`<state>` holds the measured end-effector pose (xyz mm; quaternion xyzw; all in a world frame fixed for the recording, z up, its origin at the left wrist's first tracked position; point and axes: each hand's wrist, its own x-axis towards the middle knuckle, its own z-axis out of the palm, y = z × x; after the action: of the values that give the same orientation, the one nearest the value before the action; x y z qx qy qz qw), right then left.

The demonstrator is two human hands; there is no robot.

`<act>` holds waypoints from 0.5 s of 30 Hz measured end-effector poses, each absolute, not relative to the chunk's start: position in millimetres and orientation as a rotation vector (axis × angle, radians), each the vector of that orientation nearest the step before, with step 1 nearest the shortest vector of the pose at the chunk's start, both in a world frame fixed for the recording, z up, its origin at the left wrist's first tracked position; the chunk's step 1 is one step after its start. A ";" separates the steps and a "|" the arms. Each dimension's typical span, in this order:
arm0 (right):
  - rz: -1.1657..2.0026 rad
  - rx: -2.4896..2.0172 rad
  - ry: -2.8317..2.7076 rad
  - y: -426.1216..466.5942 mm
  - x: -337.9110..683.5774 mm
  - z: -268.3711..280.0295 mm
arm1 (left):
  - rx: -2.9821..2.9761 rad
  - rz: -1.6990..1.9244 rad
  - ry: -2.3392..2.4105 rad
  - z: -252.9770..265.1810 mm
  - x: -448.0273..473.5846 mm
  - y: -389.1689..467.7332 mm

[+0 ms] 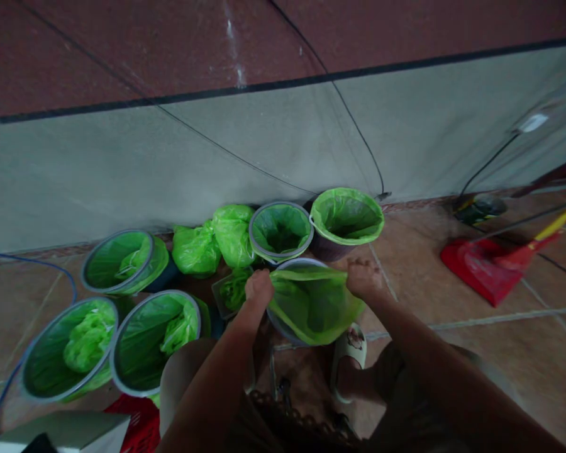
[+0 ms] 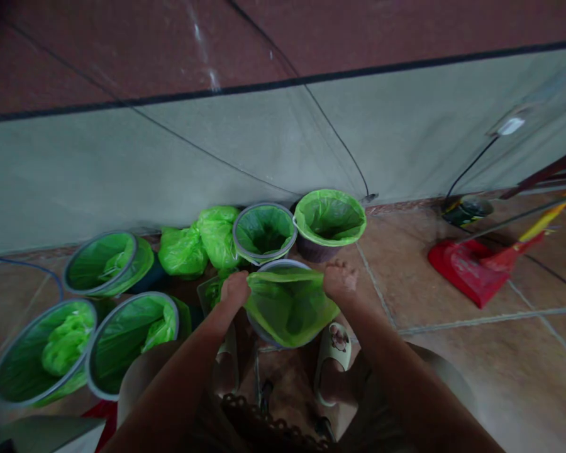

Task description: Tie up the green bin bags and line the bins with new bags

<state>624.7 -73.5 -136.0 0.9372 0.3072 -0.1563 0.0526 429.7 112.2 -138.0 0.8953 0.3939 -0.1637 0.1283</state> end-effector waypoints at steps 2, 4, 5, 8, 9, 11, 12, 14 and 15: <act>-0.446 2.777 1.198 -62.0 609.7 -138.5 | 2.619 -0.465 1.103 -133.5 432.1 109.3; -0.469 2.702 1.393 -51.7 597.1 -142.7 | 2.620 -0.461 1.088 -129.1 434.2 107.5; -0.473 2.663 1.465 -47.9 591.8 -145.6 | 2.618 -0.455 1.084 -127.1 434.9 107.1; -0.479 2.584 1.544 -42.1 578.8 -156.5 | 2.606 -0.429 1.090 -123.1 436.0 107.6; -0.487 2.560 1.560 -41.5 575.1 -160.0 | 2.596 -0.429 1.095 -122.4 436.1 107.9; -0.518 2.540 1.581 -40.8 569.6 -164.7 | 2.572 -0.435 1.105 -122.1 436.2 108.3; -0.548 2.554 1.578 -40.3 568.5 -165.4 | 2.565 -0.440 1.104 -122.4 436.0 108.3; -0.610 2.615 1.531 -38.5 571.3 -163.0 | 2.572 -0.452 1.091 -123.6 435.4 108.6; -0.633 2.642 1.504 -37.5 575.4 -159.8 | 2.584 -0.457 1.090 -124.4 434.8 109.0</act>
<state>575.4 -37.5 -159.8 0.8506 0.4843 -0.2038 0.0183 434.8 109.0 -124.4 0.8991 0.3793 -0.1591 0.1497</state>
